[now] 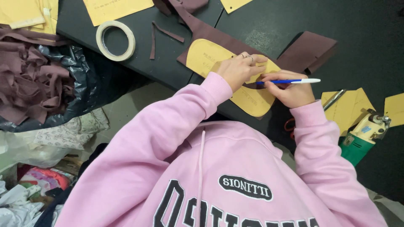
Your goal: The person uses red-handled scissors to cut a piece of brown fabric on a dark worktable. They place yellow paper patterns on the fabric, trace the outlines with a blue pen, and then cut along the marked lines to create fabric pieces.
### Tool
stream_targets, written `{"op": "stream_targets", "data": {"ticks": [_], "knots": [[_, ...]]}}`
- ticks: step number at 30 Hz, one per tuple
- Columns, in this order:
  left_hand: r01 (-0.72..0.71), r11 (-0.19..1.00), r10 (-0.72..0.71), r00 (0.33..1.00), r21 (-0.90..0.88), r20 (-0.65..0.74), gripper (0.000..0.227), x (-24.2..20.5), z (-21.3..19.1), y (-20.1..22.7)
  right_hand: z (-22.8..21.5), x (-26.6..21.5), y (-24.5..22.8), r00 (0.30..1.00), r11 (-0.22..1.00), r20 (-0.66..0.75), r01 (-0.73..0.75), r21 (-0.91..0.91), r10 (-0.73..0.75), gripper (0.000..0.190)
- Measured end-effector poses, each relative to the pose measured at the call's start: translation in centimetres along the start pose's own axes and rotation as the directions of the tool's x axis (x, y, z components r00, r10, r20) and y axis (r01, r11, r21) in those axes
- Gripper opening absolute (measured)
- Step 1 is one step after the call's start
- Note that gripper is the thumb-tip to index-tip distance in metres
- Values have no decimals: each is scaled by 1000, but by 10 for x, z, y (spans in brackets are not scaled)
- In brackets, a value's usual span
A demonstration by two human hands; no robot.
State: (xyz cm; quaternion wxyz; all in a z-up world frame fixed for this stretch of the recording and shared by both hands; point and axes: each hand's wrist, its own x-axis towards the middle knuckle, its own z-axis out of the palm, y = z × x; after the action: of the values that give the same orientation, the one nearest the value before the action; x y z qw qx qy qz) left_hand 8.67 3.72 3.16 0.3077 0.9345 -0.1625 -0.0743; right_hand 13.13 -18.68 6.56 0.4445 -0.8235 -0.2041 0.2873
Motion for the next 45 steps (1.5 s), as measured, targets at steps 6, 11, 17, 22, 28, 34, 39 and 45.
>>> {"op": "stream_targets", "data": {"ticks": [6,11,17,22,28,34,39,45], "knots": [[-25,987,36,997,160,-67,43,-1,19,6,-26,-11,12,996,995,-27,-82,-51,81,10],[-14,982,26,998,191,-59,44,-1,19,7,-28,-19,31,992,992,-34,-124,9,124,5],[-16,957,29,999,290,-41,45,7,37,20,-19,-20,25,949,941,-248,-108,320,193,9],[21,913,-56,996,408,73,51,13,38,45,-7,-15,9,909,991,-403,-54,125,101,13],[55,899,-115,987,435,113,55,16,48,47,-7,-30,14,889,997,-457,-36,-70,0,13],[42,937,-60,997,347,41,47,3,48,40,-13,-55,22,890,994,-453,-11,106,59,12],[211,977,-193,944,40,-267,29,-36,12,-2,-13,-55,-8,882,957,-373,-281,75,288,24],[525,848,-469,809,76,-354,73,-54,-56,-51,38,-45,-24,976,918,-215,-49,-393,-40,54]]}}
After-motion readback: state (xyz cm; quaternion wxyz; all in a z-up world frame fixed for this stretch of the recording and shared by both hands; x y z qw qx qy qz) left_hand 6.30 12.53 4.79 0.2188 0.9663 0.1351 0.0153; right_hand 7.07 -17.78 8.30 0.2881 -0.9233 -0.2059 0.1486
